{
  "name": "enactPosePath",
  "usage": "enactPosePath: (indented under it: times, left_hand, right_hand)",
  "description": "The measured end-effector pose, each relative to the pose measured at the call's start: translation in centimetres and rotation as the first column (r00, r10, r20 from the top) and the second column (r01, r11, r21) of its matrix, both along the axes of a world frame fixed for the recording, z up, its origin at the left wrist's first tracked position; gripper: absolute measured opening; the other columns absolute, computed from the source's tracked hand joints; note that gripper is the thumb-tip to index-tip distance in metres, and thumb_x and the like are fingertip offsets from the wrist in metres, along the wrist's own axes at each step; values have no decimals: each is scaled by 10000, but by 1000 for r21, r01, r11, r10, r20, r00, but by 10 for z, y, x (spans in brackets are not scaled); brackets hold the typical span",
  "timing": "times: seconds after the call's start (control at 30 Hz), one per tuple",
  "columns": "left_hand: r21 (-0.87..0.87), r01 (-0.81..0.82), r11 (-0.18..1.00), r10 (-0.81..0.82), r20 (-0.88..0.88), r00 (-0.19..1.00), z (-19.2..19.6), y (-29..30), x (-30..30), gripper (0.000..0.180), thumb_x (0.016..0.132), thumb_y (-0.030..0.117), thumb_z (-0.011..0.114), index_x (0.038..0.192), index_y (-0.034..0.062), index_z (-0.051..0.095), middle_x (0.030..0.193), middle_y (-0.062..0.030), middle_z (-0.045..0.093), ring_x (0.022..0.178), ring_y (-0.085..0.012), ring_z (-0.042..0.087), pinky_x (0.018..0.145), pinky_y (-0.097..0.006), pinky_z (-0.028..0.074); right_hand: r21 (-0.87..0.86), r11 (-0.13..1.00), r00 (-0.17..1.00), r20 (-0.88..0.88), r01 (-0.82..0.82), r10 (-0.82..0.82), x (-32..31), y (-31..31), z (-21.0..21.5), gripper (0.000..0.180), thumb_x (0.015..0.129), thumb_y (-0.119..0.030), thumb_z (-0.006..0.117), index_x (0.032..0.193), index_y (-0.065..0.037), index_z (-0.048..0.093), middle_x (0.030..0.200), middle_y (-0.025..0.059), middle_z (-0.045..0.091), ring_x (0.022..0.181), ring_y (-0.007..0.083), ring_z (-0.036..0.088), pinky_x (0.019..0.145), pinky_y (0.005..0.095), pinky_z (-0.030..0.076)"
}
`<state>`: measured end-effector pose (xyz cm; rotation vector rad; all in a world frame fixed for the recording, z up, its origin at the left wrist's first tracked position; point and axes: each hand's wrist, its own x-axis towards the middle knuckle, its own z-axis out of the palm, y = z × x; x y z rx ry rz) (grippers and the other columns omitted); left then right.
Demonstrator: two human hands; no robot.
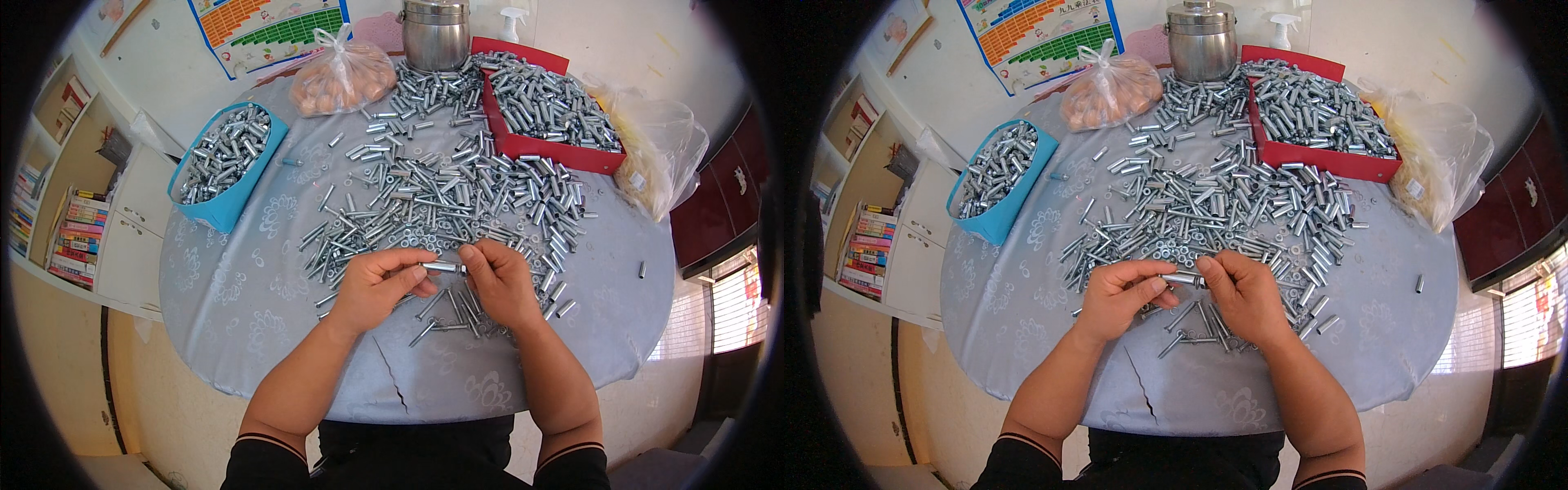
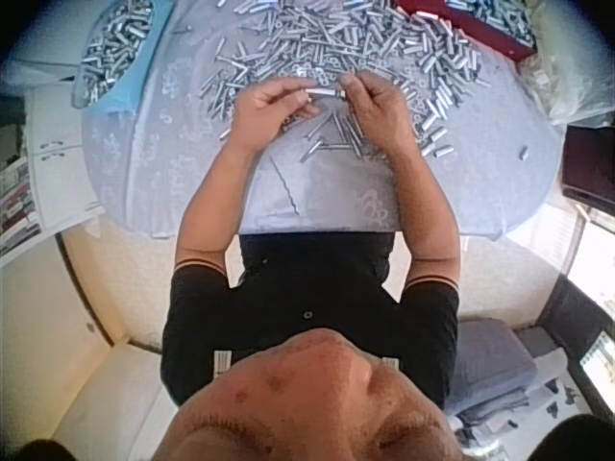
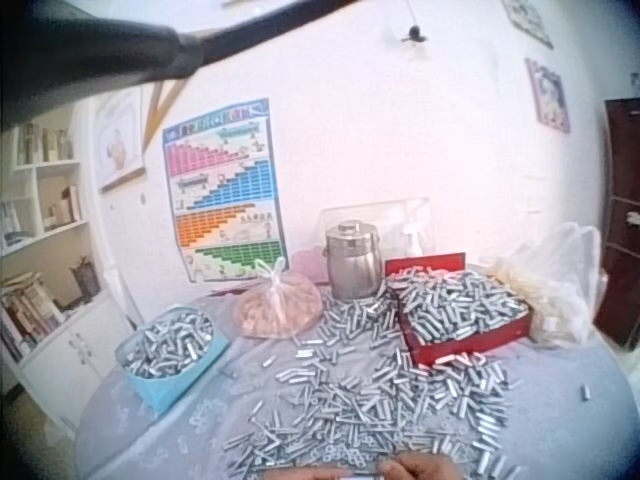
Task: The person repeatedly picks up metal bolts and washers from a table, threads the washers onto the bolts, and places the assembled fasteners into a blue bin. The task involves continuous manual assembly of hardware components.
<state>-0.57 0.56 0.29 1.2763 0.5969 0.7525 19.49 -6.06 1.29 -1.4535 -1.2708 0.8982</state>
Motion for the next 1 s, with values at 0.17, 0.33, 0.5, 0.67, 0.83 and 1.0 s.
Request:
enactPosePath:
  times: [0.17,0.33,0.5,0.67,0.83,1.0]
  left_hand:
    - [-27,-2,1000,2,18,1000,-1,-1,2,251,946,20,576,1176,-71,620,998,-173,695,843,-221,708,747,-313,599]
    - [-5,-37,999,37,3,999,0,0,1,253,948,14,568,1182,-67,618,995,-169,696,841,-221,707,750,-311,598]
    - [-17,-12,1000,13,28,1000,-1,-1,0,252,949,13,564,1185,-61,616,987,-157,696,838,-219,707,749,-308,597]
    - [-40,-57,998,58,24,998,1,1,1,248,954,21,558,1181,-60,618,997,-155,695,849,-203,703,757,-300,593]
    - [-24,-69,997,69,6,998,2,2,0,249,955,22,558,1182,-60,617,1006,-158,694,850,-201,703,758,-299,593]
    - [-37,-71,997,72,28,997,0,1,1,244,950,26,570,1172,-59,622,996,-155,696,836,-207,705,753,-302,597]
  right_hand:
    - [8,999,997,-74,37,-36,-3,1,-3,342,994,-227,559,737,-2,584,599,-2,505,559,68,435,503,260,374]
    - [73,987,989,49,-143,140,-1,-6,9,324,993,-234,538,781,-1,611,603,1,513,564,76,464,511,261,386]
    - [-58,993,990,87,-107,112,7,-7,4,164,920,-155,629,873,2,634,652,15,546,607,88,521,546,262,426]
    - [237,971,999,28,11,-19,-4,-1,4,145,900,-130,660,857,8,641,690,42,582,633,106,552,579,270,451]
    - [-36,995,992,81,-95,97,9,-2,2,163,868,-115,698,949,7,628,784,48,609,670,102,565,602,264,466]
    - [192,976,975,-213,100,-58,-12,1,6,152,904,-135,668,896,14,643,745,47,615,655,100,558,593,266,457]
